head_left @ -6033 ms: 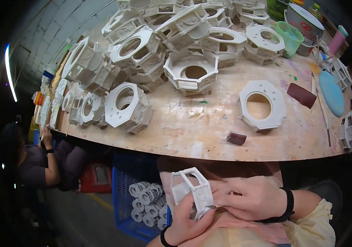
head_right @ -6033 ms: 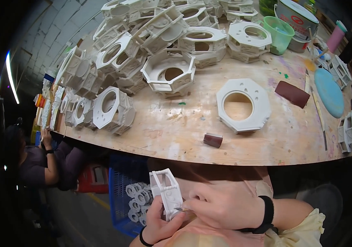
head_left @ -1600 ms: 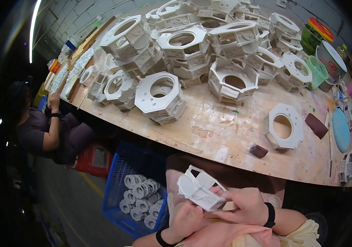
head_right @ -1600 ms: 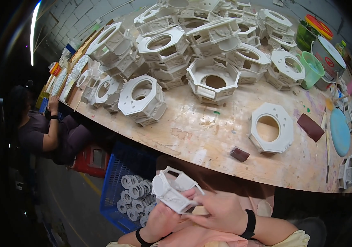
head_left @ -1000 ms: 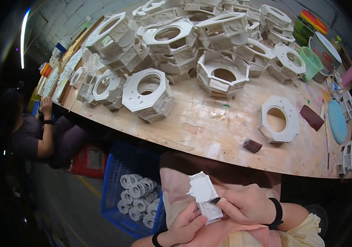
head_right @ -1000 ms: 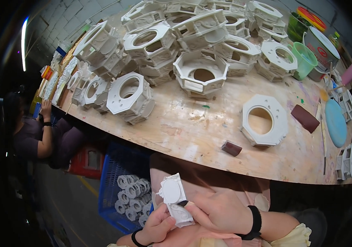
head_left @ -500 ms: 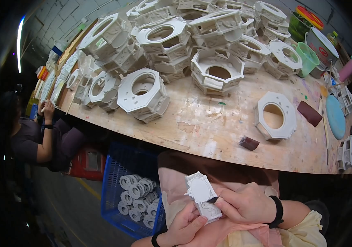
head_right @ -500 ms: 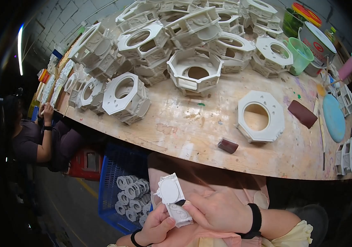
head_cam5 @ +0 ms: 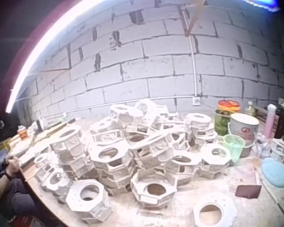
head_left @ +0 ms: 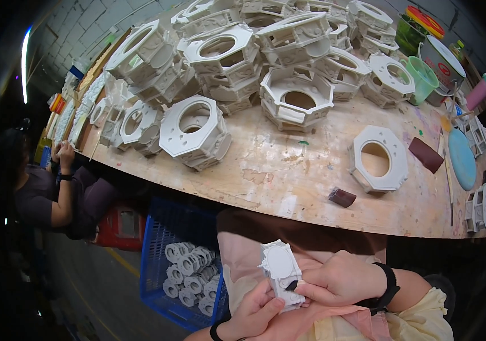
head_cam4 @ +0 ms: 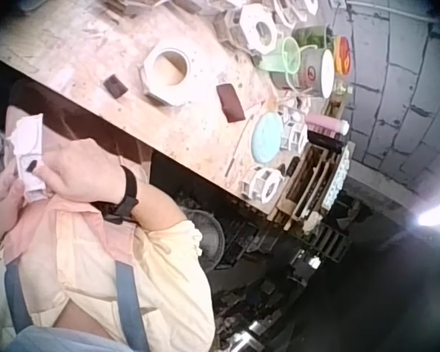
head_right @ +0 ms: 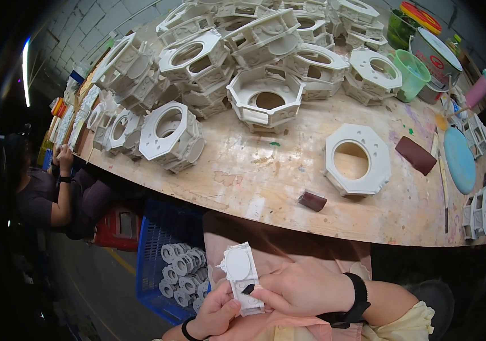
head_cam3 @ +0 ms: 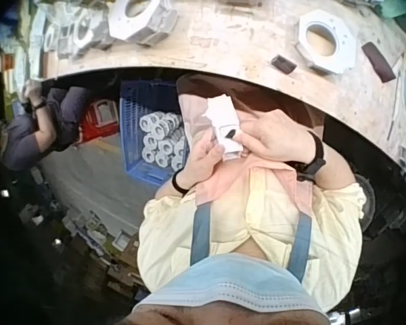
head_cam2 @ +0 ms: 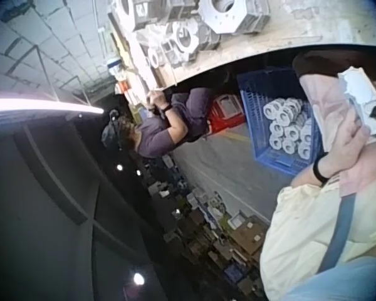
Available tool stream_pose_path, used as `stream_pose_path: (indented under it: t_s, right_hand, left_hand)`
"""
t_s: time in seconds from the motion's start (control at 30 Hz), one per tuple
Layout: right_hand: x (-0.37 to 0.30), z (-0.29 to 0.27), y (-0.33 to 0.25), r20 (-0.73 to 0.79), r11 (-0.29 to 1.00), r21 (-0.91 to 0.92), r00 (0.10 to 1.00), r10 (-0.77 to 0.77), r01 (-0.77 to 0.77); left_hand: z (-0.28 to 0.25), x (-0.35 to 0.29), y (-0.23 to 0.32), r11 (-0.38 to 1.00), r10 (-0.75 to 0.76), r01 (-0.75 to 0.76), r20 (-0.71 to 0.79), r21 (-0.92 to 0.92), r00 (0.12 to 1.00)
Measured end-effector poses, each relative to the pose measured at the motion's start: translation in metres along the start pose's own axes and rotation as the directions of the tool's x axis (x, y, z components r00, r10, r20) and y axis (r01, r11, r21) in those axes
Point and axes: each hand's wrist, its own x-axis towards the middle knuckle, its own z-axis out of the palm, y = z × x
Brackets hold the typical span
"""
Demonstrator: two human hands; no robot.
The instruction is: Cleaning and scraping excess material from molded white plastic octagonal components using a small hand tool.
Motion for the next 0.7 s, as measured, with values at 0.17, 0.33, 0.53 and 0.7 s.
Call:
stream_pose_path:
  t_s: [0.17, 0.33, 0.53, 0.7]
  right_hand:
    - [-0.0021, -0.0021, -0.0033, -0.067, 0.996, -0.012, 0.994, 0.087, -0.088]
    - [-0.0018, 0.0001, -0.0037, -0.121, 0.993, -0.093, 0.991, 0.059, -0.070]
    - [-0.0026, 0.0044, -0.0019, -0.136, 0.980, -0.171, 0.988, 0.073, -0.096]
    - [-0.0022, 0.0061, -0.0042, -0.134, 0.951, -0.293, 0.989, 0.059, -0.096]
  left_hand:
    - [0.0001, -0.0003, -0.0019, 0.998, 0.011, -0.012, -0.018, -0.055, 1.000]
    - [-0.0028, -0.0013, -0.0072, 0.999, 0.009, -0.010, -0.022, -0.043, 1.000]
    - [-0.0006, -0.0009, -0.0038, 1.000, 0.007, -0.007, -0.020, -0.024, 1.000]
    - [0.0032, 0.0002, -0.0019, 0.999, 0.012, -0.013, -0.020, -0.047, 1.000]
